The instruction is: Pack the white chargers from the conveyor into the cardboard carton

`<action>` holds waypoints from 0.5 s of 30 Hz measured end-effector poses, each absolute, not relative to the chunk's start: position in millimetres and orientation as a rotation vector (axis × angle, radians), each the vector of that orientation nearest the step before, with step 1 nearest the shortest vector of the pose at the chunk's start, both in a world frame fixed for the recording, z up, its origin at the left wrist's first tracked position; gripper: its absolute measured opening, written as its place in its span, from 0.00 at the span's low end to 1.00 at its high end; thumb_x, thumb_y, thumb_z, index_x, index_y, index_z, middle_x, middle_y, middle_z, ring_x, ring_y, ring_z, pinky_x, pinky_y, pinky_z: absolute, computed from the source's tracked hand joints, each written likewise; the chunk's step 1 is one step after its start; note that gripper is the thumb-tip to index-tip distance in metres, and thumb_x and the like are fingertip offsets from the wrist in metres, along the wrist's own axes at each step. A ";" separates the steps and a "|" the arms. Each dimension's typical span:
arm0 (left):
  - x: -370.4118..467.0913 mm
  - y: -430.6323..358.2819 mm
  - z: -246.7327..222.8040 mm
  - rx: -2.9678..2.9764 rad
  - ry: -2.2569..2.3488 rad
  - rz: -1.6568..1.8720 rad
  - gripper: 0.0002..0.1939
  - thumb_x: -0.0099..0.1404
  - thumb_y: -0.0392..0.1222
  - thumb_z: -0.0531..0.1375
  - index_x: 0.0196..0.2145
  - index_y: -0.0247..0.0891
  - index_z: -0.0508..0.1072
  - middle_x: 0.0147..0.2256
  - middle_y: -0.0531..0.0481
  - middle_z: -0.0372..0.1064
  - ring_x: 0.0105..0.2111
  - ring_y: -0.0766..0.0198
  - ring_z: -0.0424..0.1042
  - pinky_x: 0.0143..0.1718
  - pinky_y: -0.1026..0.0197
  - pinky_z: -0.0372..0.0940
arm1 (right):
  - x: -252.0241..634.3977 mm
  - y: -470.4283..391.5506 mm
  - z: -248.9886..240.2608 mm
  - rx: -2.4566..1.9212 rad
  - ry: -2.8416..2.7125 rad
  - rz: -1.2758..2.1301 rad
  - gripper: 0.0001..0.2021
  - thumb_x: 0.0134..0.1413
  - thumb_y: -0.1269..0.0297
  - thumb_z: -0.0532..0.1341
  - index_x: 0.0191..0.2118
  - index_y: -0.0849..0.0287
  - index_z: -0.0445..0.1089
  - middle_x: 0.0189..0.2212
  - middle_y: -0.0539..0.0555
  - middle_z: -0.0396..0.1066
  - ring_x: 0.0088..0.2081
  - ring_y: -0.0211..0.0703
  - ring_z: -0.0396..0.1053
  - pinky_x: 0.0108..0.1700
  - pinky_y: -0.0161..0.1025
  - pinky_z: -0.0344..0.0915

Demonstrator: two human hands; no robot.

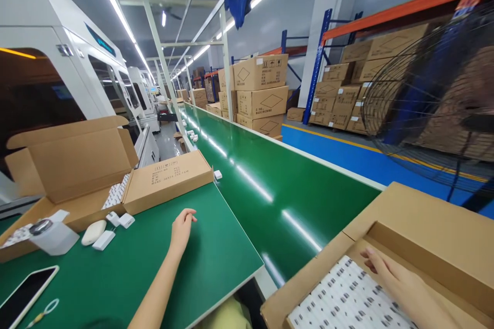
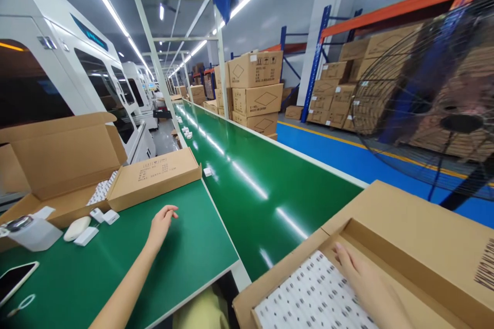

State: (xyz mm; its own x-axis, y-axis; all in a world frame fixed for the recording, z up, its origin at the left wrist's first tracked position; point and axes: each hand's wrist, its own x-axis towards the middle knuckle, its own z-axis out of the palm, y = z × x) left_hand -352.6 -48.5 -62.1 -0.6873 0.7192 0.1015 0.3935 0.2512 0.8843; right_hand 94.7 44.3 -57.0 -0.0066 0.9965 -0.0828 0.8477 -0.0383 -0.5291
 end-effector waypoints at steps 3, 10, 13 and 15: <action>-365.2 -51.7 -87.1 1.034 2.357 1.424 0.14 0.55 0.46 0.46 0.30 0.40 0.70 0.21 0.54 0.67 0.19 0.65 0.62 0.22 0.64 0.55 | 89.2 38.0 -57.6 -1.949 -1.913 0.738 0.33 0.46 0.44 0.37 0.44 0.59 0.67 0.49 0.60 0.65 0.50 0.56 0.62 0.51 0.49 0.60; -372.8 -56.6 -105.0 1.091 2.256 1.455 0.14 0.56 0.46 0.47 0.31 0.40 0.70 0.21 0.54 0.67 0.19 0.65 0.63 0.23 0.64 0.58 | 66.7 25.3 -52.4 -1.868 -2.065 0.860 0.24 0.46 0.47 0.42 0.42 0.52 0.63 0.45 0.58 0.69 0.47 0.55 0.65 0.49 0.49 0.61; -365.3 -53.6 -89.6 1.054 2.255 1.472 0.13 0.56 0.45 0.48 0.30 0.39 0.70 0.21 0.54 0.66 0.20 0.65 0.63 0.24 0.63 0.59 | 64.7 26.2 -48.1 -1.916 -2.084 0.790 0.21 0.50 0.48 0.40 0.39 0.50 0.64 0.41 0.59 0.71 0.42 0.55 0.68 0.46 0.49 0.64; -346.6 -61.2 -74.8 1.102 2.223 1.538 0.12 0.57 0.44 0.48 0.30 0.39 0.69 0.21 0.53 0.65 0.22 0.65 0.64 0.25 0.63 0.60 | 69.9 26.4 -50.0 -1.842 -2.132 0.570 0.21 0.54 0.47 0.39 0.40 0.47 0.64 0.38 0.57 0.72 0.40 0.52 0.69 0.42 0.47 0.66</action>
State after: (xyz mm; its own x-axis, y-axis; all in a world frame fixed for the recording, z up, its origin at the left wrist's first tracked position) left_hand -346.6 -61.2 -74.8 -0.6938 0.6841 0.2249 0.4517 0.1701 0.8758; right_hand 69.9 26.4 -50.0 -0.1583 0.9859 -0.0540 0.8812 0.1164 -0.4582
